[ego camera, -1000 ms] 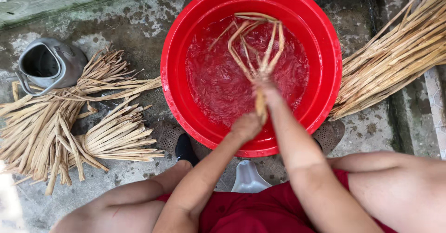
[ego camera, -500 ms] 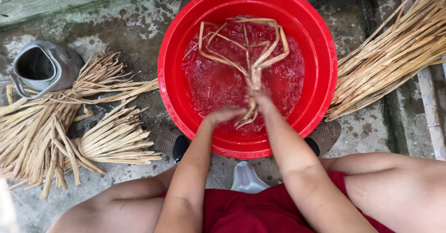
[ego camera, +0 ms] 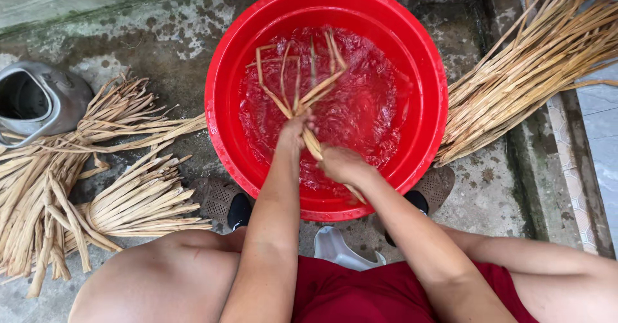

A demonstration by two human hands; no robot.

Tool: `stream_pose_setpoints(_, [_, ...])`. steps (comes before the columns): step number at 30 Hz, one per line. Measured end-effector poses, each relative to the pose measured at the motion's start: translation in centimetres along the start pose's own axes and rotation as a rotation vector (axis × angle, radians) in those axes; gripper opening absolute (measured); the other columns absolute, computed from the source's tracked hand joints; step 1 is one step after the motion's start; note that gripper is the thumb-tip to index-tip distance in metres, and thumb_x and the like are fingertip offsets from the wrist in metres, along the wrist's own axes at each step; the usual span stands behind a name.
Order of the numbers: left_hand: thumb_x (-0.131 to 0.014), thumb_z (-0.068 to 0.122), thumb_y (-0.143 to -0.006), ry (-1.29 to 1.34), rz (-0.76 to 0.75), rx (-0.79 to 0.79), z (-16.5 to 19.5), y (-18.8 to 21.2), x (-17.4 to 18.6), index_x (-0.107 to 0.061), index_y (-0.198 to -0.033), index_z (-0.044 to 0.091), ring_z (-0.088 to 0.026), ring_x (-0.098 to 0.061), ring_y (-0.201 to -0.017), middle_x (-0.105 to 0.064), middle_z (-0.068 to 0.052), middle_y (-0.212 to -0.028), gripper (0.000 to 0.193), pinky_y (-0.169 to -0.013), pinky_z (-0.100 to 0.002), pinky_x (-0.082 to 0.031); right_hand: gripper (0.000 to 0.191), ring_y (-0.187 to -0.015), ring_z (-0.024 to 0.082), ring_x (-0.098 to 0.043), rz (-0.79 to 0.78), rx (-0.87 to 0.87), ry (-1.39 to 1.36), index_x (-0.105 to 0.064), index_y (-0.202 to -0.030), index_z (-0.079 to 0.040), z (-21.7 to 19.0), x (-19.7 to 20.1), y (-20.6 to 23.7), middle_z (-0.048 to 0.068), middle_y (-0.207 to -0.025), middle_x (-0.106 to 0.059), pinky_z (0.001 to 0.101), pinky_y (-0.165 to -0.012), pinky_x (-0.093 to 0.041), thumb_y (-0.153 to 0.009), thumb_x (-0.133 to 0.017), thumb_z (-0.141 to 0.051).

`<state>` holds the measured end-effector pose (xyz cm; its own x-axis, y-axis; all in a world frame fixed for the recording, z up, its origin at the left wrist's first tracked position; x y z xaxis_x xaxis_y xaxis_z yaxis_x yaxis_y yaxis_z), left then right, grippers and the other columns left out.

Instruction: The person sits on a low stool and repeatedly washes bundles of dried broom sticks in a red basin of water. They scrub the sticks by hand, rinse them, and place the wet bundles on the ground beside the basin.

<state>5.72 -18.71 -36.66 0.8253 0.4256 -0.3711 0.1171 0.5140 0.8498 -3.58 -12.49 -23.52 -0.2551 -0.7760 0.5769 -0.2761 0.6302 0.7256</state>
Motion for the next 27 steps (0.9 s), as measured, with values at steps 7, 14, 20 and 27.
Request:
stream_pose_setpoints(7, [-0.048,0.022,-0.106,0.488,0.118,-0.067,5.3,-1.9,1.3,-0.061,-0.102,0.007,-0.011,-0.047,-0.043,-0.056,-0.004,-0.064,0.021,-0.046,-0.031,-0.051,0.028,-0.074,0.020,-0.063,0.069,-0.063,-0.138,-0.062,-0.122,-0.016,2.6,11.0,13.7,0.007,-0.086,-0.068,0.0368,-0.068,-0.054,-0.100,-0.056,-0.031])
stream_pose_setpoints(14, [-0.041,0.035,-0.107,0.593,0.022,-0.299,12.3,-2.3,5.2,-0.053,-0.106,0.012,-0.025,-0.055,-0.078,-0.055,-0.009,-0.084,0.026,-0.080,-0.051,-0.055,0.032,-0.070,0.013,-0.063,0.426,-0.052,-0.483,-0.069,-0.119,-0.012,10.4,18.2,20.8,0.001,-0.080,-0.070,0.0305,-0.060,-0.054,-0.088,-0.068,-0.023])
stream_pose_setpoints(20, [-0.040,0.055,-0.104,0.282,0.127,-0.180,8.1,-0.2,6.4,-0.044,-0.145,0.015,-0.029,-0.049,-0.133,-0.053,-0.011,-0.140,0.058,-0.105,-0.056,-0.042,0.042,-0.088,0.008,-0.067,0.503,-0.037,-0.975,-0.064,-0.128,-0.006,13.6,20.8,14.8,0.001,-0.102,-0.070,0.0217,-0.076,-0.058,-0.089,-0.071,-0.018])
stream_pose_setpoints(27, [-0.042,0.055,-0.099,0.158,-0.011,-0.162,1.0,-1.2,4.2,-0.035,-0.159,0.014,-0.036,-0.039,-0.145,-0.040,-0.015,-0.161,0.073,-0.115,-0.060,-0.027,0.048,-0.067,0.017,-0.055,0.459,-0.459,-1.005,-0.043,-0.148,-0.010,12.7,6.0,-4.4,0.011,-0.097,-0.066,0.0328,-0.053,-0.047,-0.101,-0.052,-0.005])
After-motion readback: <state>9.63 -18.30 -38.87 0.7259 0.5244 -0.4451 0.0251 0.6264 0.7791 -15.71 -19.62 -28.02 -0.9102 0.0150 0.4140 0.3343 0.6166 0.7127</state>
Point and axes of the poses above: each hand's wrist, its own y-axis away from the middle knuckle, its own x-axis out of the back of the hand, z = x × y, the point moved 10 cm from there along -y, towards the middle knuckle
